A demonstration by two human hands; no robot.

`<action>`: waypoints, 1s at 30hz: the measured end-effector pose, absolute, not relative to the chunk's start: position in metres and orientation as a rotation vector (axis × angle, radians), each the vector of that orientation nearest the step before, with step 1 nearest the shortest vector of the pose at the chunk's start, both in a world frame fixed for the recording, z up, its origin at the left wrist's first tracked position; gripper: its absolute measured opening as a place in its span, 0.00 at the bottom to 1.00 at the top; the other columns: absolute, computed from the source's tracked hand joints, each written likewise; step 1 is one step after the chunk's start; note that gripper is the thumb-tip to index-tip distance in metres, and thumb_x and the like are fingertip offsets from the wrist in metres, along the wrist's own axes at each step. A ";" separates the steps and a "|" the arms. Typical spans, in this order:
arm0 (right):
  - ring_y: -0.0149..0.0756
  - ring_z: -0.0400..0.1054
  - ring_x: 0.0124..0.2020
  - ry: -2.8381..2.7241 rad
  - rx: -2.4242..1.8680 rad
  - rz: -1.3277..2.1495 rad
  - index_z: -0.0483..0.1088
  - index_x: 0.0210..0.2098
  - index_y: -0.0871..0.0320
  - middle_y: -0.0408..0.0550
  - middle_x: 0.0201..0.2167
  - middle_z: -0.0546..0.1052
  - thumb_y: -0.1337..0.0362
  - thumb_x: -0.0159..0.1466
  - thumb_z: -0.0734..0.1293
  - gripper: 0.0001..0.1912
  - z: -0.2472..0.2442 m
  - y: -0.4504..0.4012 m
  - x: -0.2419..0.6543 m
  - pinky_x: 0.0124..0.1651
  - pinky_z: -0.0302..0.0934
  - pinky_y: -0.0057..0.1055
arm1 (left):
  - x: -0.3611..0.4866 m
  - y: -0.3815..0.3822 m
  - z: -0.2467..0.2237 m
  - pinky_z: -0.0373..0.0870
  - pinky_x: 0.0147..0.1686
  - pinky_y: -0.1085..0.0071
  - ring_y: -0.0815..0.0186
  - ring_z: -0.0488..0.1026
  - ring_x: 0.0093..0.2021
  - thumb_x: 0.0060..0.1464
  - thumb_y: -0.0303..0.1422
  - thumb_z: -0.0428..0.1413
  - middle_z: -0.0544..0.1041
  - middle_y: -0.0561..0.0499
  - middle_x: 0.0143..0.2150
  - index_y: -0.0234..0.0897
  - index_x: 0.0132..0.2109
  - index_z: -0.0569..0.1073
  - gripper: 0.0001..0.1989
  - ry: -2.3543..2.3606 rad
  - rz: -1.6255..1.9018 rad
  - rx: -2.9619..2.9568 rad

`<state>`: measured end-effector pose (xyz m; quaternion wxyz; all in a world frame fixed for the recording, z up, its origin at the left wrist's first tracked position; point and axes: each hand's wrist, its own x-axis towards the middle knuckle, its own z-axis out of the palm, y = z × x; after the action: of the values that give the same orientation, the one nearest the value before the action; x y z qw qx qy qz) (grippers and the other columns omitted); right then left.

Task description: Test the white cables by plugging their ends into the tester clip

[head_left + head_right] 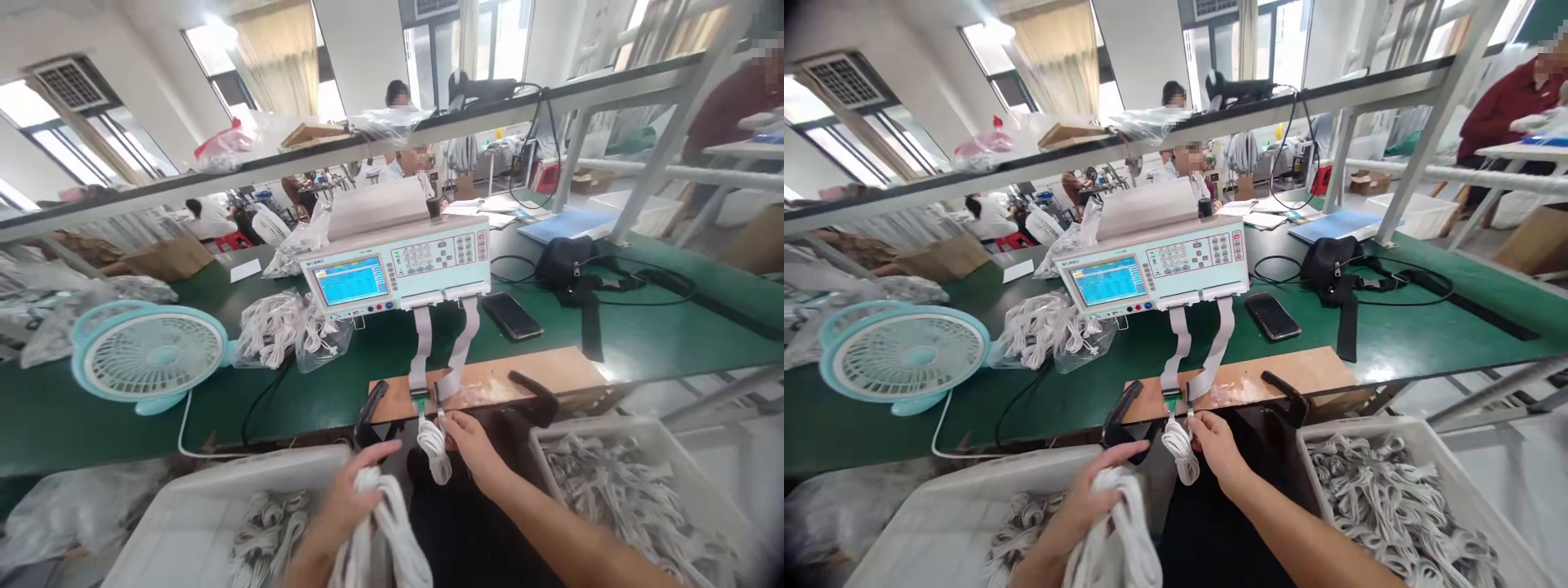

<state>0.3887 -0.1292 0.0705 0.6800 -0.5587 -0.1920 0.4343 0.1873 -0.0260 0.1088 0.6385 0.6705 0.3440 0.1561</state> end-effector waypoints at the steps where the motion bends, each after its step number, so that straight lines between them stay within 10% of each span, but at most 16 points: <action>1: 0.26 0.49 0.18 -0.441 -1.263 0.971 0.59 0.17 0.58 0.36 0.15 0.58 0.49 0.50 0.67 0.20 0.072 -0.129 0.389 0.24 0.45 0.26 | 0.208 -0.028 0.106 0.71 0.29 0.71 0.56 0.74 0.37 0.35 0.34 0.61 0.77 0.45 0.45 0.39 0.48 0.75 0.27 0.702 0.305 1.510; 8: 0.28 0.50 0.20 -0.458 -1.307 0.880 0.57 0.19 0.56 0.36 0.15 0.57 0.50 0.53 0.64 0.18 0.068 -0.128 0.381 0.25 0.46 0.27 | 0.244 -0.030 0.080 0.61 0.14 0.77 0.73 0.62 0.14 0.38 0.31 0.59 0.74 0.52 0.23 0.30 0.58 0.63 0.37 0.658 0.183 1.272; 23: 0.30 0.54 0.19 -0.712 -1.908 0.959 0.64 0.20 0.57 0.39 0.16 0.61 0.55 0.57 0.63 0.15 0.052 -0.301 0.467 0.23 0.50 0.26 | 0.276 -0.111 0.067 0.59 0.11 0.79 0.74 0.67 0.16 0.37 0.28 0.58 0.76 0.50 0.36 0.35 0.37 0.71 0.14 0.771 0.070 0.836; 30: 0.38 0.65 0.42 -1.597 -1.692 0.773 0.70 0.47 0.54 0.53 0.41 0.72 0.66 0.64 0.57 0.15 0.089 -0.305 0.445 0.45 0.59 0.33 | 0.299 -0.121 0.034 0.56 0.12 0.78 0.72 0.63 0.13 0.38 0.28 0.54 0.69 0.56 0.19 0.35 0.32 0.69 0.08 0.709 -0.282 1.011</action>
<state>0.4453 -0.3050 0.0892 0.3383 -0.6494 -0.6131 0.2966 0.2989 -0.1214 0.0339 0.8059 0.4725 0.3315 -0.1315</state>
